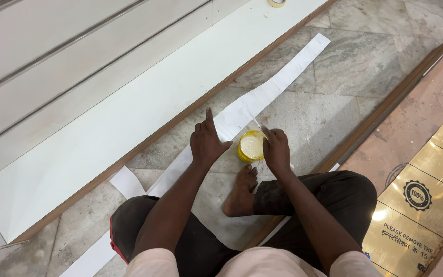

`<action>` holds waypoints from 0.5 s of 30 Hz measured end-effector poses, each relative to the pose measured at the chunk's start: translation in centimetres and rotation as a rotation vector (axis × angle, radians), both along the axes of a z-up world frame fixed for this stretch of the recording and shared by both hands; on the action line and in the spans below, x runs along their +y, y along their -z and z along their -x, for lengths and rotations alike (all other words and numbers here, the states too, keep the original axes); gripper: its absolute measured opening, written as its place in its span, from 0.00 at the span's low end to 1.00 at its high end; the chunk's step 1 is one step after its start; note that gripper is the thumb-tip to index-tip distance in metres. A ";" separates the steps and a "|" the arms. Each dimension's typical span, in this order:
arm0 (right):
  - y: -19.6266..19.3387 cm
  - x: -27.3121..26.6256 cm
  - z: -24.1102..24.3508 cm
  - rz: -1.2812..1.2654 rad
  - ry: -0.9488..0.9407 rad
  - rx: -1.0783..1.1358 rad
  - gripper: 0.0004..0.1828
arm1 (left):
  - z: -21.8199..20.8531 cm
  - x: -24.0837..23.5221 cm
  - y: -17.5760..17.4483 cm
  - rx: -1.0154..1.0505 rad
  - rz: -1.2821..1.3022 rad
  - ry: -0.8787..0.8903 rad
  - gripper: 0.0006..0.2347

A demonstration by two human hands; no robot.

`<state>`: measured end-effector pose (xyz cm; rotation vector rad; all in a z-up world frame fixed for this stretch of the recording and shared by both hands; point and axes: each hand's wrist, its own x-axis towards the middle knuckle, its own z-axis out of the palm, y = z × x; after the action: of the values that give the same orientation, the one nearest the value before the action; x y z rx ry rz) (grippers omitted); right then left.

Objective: The person sits on the floor and uses a small brush to apply a white adhesive from a yellow container onto a long white strip of material. The person repeatedly dips the brush into the container and spreads the glue along the strip.

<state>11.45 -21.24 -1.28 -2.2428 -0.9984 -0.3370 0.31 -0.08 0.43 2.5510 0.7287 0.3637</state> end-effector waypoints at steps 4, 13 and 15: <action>2.1 0.1 1.2 -0.253 0.127 0.523 0.19 | -0.4 0.1 -0.3 0.018 -0.009 0.007 0.57; 6.5 6.1 3.3 -1.013 0.246 1.316 0.14 | -0.7 -0.7 -0.4 0.003 -0.010 0.006 0.56; 6.6 6.7 3.1 -1.024 0.225 1.359 0.13 | -0.7 -0.7 -0.3 -0.006 -0.006 0.005 0.56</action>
<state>8.39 -14.51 -7.84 -1.1245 0.1901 0.4786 1.02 -0.78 0.76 2.5563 0.7196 0.3719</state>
